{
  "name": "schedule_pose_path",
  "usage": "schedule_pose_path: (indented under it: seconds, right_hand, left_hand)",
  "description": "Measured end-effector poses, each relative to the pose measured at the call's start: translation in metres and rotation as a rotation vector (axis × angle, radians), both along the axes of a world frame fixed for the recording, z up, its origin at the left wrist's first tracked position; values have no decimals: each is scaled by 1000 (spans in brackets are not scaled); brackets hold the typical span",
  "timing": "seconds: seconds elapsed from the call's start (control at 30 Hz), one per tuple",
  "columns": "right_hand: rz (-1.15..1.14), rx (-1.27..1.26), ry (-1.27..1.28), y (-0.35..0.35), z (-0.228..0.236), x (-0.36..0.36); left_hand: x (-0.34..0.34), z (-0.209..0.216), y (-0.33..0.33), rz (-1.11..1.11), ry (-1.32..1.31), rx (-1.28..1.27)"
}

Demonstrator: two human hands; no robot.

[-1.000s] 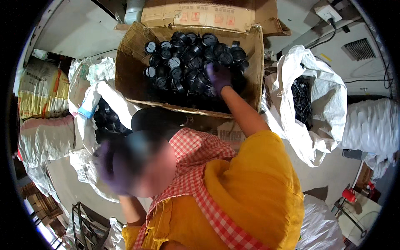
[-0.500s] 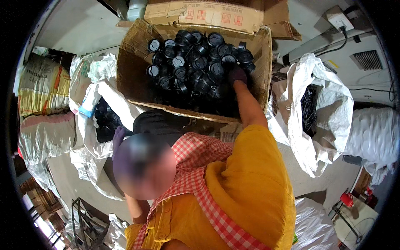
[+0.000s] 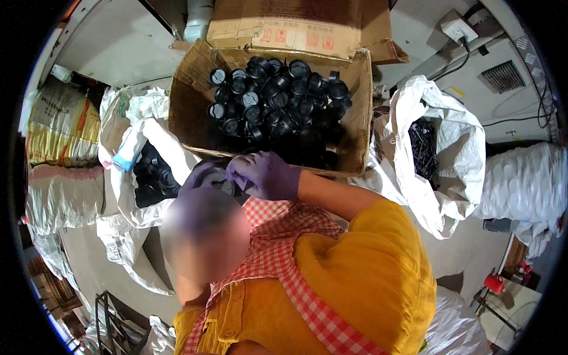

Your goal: The person picks up black plastic lids from a white bag, wipes them with their gloved hands, and places them into a cardboard box.

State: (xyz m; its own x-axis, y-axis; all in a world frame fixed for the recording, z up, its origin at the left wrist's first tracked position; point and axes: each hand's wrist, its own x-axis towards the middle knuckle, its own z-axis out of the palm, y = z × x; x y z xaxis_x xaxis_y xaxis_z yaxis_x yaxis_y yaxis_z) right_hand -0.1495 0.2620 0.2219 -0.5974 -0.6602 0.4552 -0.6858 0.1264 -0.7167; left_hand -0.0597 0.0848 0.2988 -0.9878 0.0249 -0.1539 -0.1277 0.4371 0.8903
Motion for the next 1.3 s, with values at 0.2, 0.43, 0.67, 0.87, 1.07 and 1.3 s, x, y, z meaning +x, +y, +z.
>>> schedule_pose_path:
  seconds: [0.2,0.43,0.67,0.87,1.07,1.3]
  right_hand:
    - [402,189,-498,-8,25,7]
    - [515,438,-253,-12,34,25]
    - [782,643,-883,-5,55,33]
    - [451,283,-1302,60,-11,-3]
    - [295,-512,-1197,-29,24,19]
    - [13,-379,-618,-36,25,-6]
  left_hand:
    - [29,-41,-25,252,-135,759]
    - [55,-39,-39,-86,-255,370]
    - [52,19,-36,-607,841,-590]
    - [90,42,-117,129,274,-160]
    - [48,-1,-36,308,0,671]
    - [17,-24,15,400,-50,892]
